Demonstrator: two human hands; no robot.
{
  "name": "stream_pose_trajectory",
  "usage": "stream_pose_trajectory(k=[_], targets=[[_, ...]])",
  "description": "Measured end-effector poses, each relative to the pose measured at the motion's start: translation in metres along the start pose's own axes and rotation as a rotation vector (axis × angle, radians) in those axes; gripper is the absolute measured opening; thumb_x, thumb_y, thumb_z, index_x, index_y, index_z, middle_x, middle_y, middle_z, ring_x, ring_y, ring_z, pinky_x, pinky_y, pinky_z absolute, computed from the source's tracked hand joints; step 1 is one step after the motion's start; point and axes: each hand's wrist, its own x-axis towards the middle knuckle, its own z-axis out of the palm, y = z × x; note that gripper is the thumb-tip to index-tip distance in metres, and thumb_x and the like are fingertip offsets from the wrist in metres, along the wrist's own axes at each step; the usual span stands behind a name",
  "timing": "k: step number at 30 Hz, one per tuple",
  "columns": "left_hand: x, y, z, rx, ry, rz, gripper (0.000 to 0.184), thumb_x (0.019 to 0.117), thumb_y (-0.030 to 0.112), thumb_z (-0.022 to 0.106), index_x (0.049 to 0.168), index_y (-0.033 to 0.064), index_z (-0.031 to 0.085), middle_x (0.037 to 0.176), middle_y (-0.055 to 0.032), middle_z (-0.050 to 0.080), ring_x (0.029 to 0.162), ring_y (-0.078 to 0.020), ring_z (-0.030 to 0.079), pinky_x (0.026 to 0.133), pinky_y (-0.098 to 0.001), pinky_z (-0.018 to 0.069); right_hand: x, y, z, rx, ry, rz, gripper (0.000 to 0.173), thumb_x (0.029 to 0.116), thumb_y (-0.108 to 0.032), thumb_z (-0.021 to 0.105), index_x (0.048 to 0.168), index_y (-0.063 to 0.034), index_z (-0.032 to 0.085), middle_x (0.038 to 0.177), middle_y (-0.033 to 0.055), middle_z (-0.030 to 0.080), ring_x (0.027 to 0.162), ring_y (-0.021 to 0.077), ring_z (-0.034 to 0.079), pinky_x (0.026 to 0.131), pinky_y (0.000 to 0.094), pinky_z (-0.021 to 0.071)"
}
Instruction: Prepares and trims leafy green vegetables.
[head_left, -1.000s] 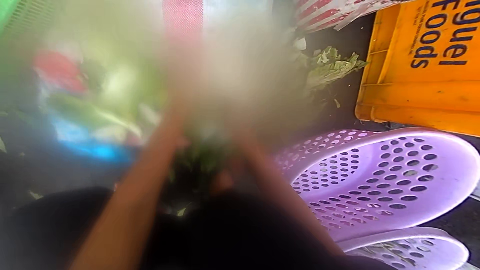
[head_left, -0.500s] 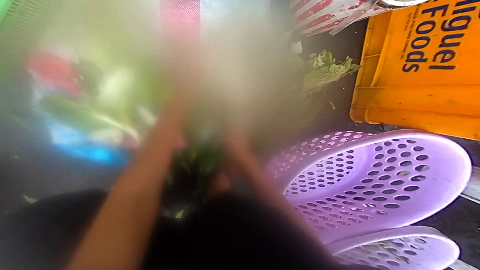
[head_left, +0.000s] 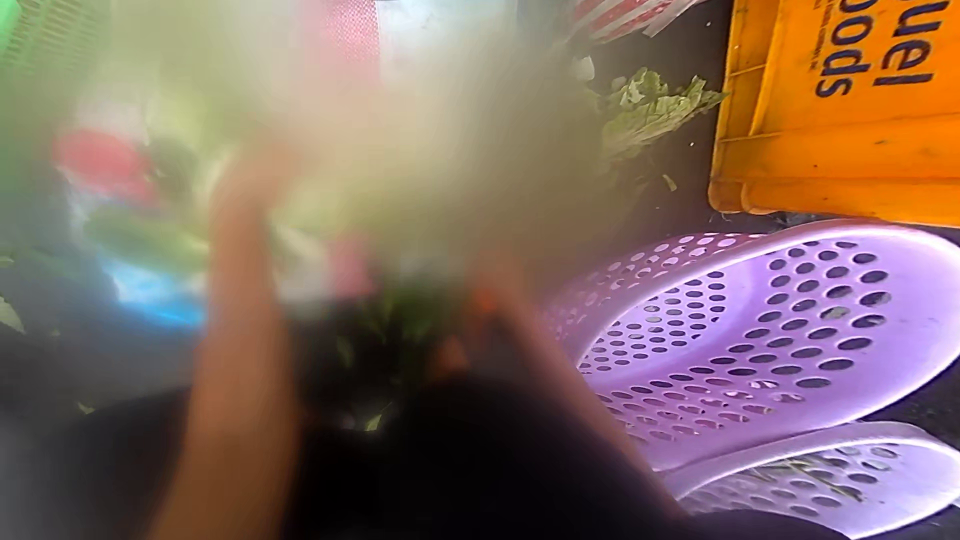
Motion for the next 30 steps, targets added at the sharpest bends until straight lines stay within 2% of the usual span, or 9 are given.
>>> stream_pose_trajectory(k=[4,8,11,15,18,22,24,27,30], targets=[[-0.033,0.008,-0.027,-0.192,0.136,0.07,0.034,0.0889,0.007,0.055,0.12,0.02,0.058,0.1,0.0127,0.068,0.09,0.0006,0.066,0.08,-0.0237,0.0584,0.016,0.008,0.015,0.009,0.02,-0.008,0.052,0.0982,-0.039,0.067,0.144,-0.0174,0.058,0.086,0.0188,0.07,0.071,0.0389,0.067,0.062,0.0612,0.0517],[-0.045,-0.005,-0.035,-0.215,0.111,0.1,0.034,0.0789,0.013,0.063,0.112,0.0219,0.062,0.097,0.0125,0.07,0.087,0.0004,0.067,0.074,-0.0217,0.0587,0.033,0.012,0.032,-0.087,0.041,0.026,0.033,0.0976,-0.037,0.067,0.113,-0.0084,0.072,0.083,0.0174,0.072,0.078,0.0388,0.07,0.067,0.0615,0.0516],[-0.037,0.014,-0.008,-0.023,-0.078,-0.019,0.031,0.0846,0.014,0.069,0.116,0.0133,0.065,0.096,0.0067,0.07,0.083,-0.0014,0.066,0.075,-0.0243,0.0592,0.028,0.007,0.019,0.122,-0.021,0.02,0.026,0.093,-0.031,0.075,0.101,-0.0057,0.072,0.074,0.0122,0.068,0.063,0.0276,0.066,0.058,0.0512,0.0525],[-0.004,0.027,0.03,0.12,-0.396,0.111,0.025,0.0922,0.023,0.073,0.115,0.0128,0.073,0.103,-0.0015,0.074,0.089,-0.0104,0.07,0.081,-0.032,0.0605,0.04,0.005,-0.021,0.487,-0.287,0.009,0.023,0.0879,-0.027,0.077,0.096,-0.0094,0.066,0.066,0.0021,0.063,0.045,0.0138,0.058,0.043,0.0339,0.0541],[0.023,0.034,0.053,0.249,-0.612,0.325,0.04,0.0948,0.032,0.07,0.131,0.0169,0.068,0.135,0.0009,0.066,0.12,-0.0119,0.064,0.102,-0.0361,0.0554,0.057,0.005,-0.052,0.559,-0.455,-0.166,0.026,0.0881,-0.033,0.08,0.099,-0.012,0.07,0.069,0.0024,0.067,0.044,0.0141,0.059,0.04,0.0343,0.0538],[0.04,0.06,0.077,0.326,-0.747,0.484,0.028,0.0959,0.036,0.07,0.114,0.0153,0.073,0.099,0.0039,0.074,0.086,-0.0023,0.069,0.075,-0.0241,0.0578,0.046,-0.064,-0.109,0.562,-0.443,-0.257,0.01,0.0867,-0.015,0.077,0.088,-0.0125,0.067,0.061,-0.0035,0.062,0.042,0.0054,0.052,0.039,0.0238,0.0471],[0.027,0.062,0.064,0.279,-0.673,0.394,0.028,0.0954,0.034,0.07,0.116,0.0149,0.072,0.097,0.0023,0.073,0.083,-0.0046,0.069,0.074,-0.0259,0.0588,0.038,-0.092,-0.123,0.536,-0.384,-0.176,0.016,0.0876,-0.013,0.075,0.099,-0.0128,0.063,0.067,-0.0039,0.061,0.044,0.0055,0.051,0.041,0.0214,0.0486],[-0.006,0.049,0.037,0.02,-0.444,0.205,0.026,0.0936,0.021,0.072,0.117,0.0105,0.07,0.1,-0.002,0.073,0.087,-0.0094,0.069,0.079,-0.0303,0.0607,0.047,-0.061,-0.097,0.622,-0.233,-0.271,0.036,0.0998,-0.03,0.068,0.127,-0.0097,0.056,0.074,-0.0018,0.06,0.049,0.0078,0.055,0.045,0.0247,0.0526],[-0.013,0.032,0.015,-0.041,-0.314,0.123,0.025,0.0945,0.017,0.071,0.118,0.0078,0.069,0.101,-0.004,0.073,0.088,-0.0112,0.07,0.082,-0.032,0.061,0.049,-0.01,-0.039,0.519,-0.013,-0.273,0.047,0.1068,-0.049,0.051,0.126,-0.0061,0.054,0.063,0.0042,0.06,0.044,0.0179,0.058,0.039,0.0375,0.0534]])
